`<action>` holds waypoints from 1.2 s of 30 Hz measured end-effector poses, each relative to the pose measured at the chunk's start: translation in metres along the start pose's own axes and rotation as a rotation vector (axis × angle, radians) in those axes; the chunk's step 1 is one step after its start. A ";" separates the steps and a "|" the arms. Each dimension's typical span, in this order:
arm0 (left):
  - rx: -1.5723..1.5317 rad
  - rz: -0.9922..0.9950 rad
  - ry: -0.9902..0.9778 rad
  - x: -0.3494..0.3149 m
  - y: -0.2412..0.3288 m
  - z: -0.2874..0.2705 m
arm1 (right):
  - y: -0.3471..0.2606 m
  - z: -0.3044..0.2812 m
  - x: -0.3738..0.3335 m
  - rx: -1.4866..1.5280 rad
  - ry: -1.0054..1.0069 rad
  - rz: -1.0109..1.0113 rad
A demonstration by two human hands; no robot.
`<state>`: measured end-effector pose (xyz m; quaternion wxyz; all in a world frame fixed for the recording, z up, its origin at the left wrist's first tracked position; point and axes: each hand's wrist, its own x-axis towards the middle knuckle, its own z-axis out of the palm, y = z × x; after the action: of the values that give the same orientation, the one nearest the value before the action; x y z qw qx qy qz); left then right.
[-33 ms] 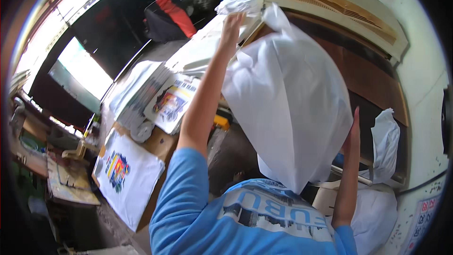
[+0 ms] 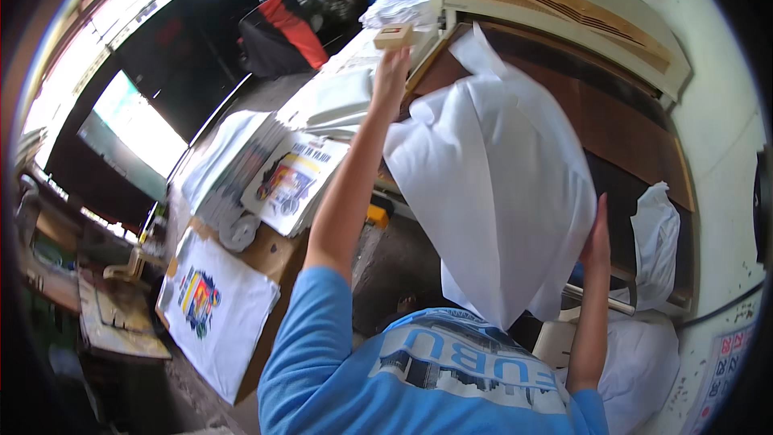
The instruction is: Placing white shirts onto a printing machine bed and positioning transfer paper for heat-press printing.
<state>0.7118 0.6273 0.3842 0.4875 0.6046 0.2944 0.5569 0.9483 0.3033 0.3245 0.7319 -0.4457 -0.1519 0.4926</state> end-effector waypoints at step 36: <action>-0.094 -0.245 -0.042 -0.070 -0.033 -0.122 | -0.025 -0.028 -0.066 -0.130 0.213 -0.452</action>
<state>0.5862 0.6081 0.3153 0.5858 0.5520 0.3296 0.4935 0.9502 0.2295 0.3431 0.8050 -0.4959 -0.2013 0.2560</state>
